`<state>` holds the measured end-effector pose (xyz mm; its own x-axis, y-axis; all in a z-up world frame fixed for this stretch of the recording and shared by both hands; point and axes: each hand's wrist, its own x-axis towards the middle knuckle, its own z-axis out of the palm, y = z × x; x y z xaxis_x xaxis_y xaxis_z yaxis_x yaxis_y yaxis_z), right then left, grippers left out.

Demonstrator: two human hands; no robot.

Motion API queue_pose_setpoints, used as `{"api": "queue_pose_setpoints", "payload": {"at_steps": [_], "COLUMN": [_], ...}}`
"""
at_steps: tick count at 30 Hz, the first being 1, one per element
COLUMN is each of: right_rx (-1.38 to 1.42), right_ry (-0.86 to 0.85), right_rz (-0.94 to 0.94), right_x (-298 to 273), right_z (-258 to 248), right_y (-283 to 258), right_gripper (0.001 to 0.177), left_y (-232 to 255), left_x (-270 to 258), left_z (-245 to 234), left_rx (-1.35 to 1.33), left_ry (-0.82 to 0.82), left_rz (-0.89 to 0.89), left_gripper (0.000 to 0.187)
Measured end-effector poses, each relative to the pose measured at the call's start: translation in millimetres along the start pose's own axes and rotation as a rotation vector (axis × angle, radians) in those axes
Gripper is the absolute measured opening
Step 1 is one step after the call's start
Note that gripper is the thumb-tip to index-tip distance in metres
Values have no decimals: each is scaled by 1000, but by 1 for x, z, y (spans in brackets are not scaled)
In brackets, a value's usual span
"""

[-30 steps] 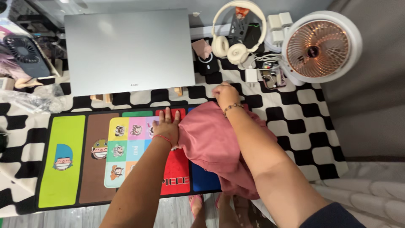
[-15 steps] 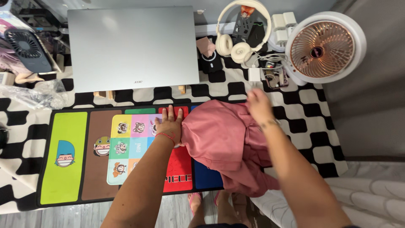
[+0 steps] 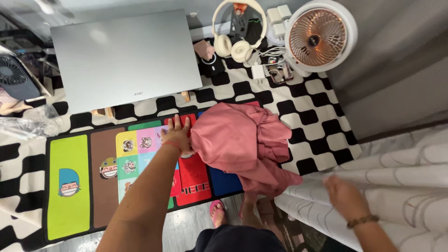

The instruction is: The person wipes a desk surface and several items using a pink cloth. They clean multiple colorful mousepads, a laptop, a keyboard, a computer mouse, and a tablet, moving items aside as needed to reach the desk surface.

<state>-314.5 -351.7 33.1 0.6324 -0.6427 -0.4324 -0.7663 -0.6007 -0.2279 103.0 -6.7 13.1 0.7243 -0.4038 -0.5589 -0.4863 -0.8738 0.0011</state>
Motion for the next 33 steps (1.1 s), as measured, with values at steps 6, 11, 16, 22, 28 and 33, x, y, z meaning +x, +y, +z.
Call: {"api": "queue_pose_setpoints", "payload": {"at_steps": [6, 11, 16, 22, 28, 33], "right_rx": [-102, 39, 503, 461, 349, 418], "right_ry": [-244, -63, 274, 225, 546, 378], "right_rz": [53, -252, -616, -489, -701, -485], "right_x": [-36, 16, 128, 241, 299, 314], "right_z": [23, 7, -17, -9, 25, 36], "right_y": [0, -68, -180, -289, -315, -320], "right_gripper": [27, 21, 20, 35, 34, 14], "left_y": [-4, 40, 74, 76, 79, 75], "left_x": [24, 36, 33, 55, 55, 55], "left_z": [-9, -20, -50, -27, -21, -39], "left_rx": [-336, -386, -266, -320, -380, -467], "left_ry": [242, 516, 278, 358, 269, 122], "left_rz": [-52, 347, 273, 255, 154, 119], "left_gripper": [64, 33, 41, 45, 52, 74]}}
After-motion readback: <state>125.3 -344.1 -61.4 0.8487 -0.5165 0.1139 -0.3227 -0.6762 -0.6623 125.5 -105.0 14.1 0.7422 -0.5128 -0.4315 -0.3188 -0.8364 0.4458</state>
